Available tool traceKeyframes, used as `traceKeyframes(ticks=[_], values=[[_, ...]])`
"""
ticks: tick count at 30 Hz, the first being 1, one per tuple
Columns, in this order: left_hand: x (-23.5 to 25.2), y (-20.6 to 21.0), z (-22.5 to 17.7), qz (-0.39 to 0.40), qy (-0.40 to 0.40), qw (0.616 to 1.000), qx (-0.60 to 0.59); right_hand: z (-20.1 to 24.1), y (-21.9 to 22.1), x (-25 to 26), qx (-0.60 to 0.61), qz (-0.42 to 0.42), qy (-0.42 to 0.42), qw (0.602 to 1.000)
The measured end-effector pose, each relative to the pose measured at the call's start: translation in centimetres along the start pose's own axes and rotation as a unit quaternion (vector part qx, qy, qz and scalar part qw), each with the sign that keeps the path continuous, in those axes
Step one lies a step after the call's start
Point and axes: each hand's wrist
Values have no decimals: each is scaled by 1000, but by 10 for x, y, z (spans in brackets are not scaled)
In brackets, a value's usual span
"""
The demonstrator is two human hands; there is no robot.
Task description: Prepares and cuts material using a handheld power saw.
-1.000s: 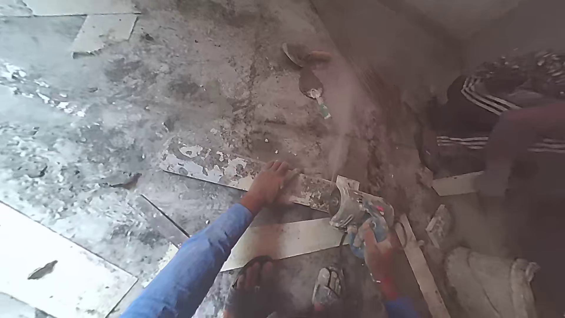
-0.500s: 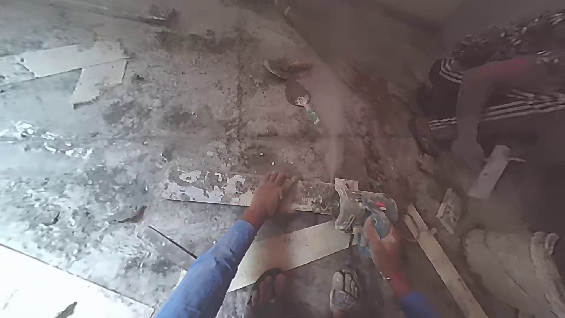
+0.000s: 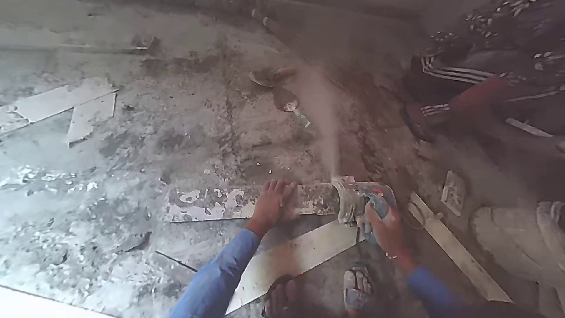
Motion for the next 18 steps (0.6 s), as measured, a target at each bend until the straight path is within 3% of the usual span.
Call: traceKeyframes(ticks=[18], values=[[1, 2, 0, -9, 10, 1000, 12, 7, 4, 32, 5, 19, -4, 1000]])
Point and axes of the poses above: each hand's wrist, its own x-axis towards the middle knuckle, its own y-axis out of the palm, z = x × y, and after that the axes turned 5 degrees about y, right-handed
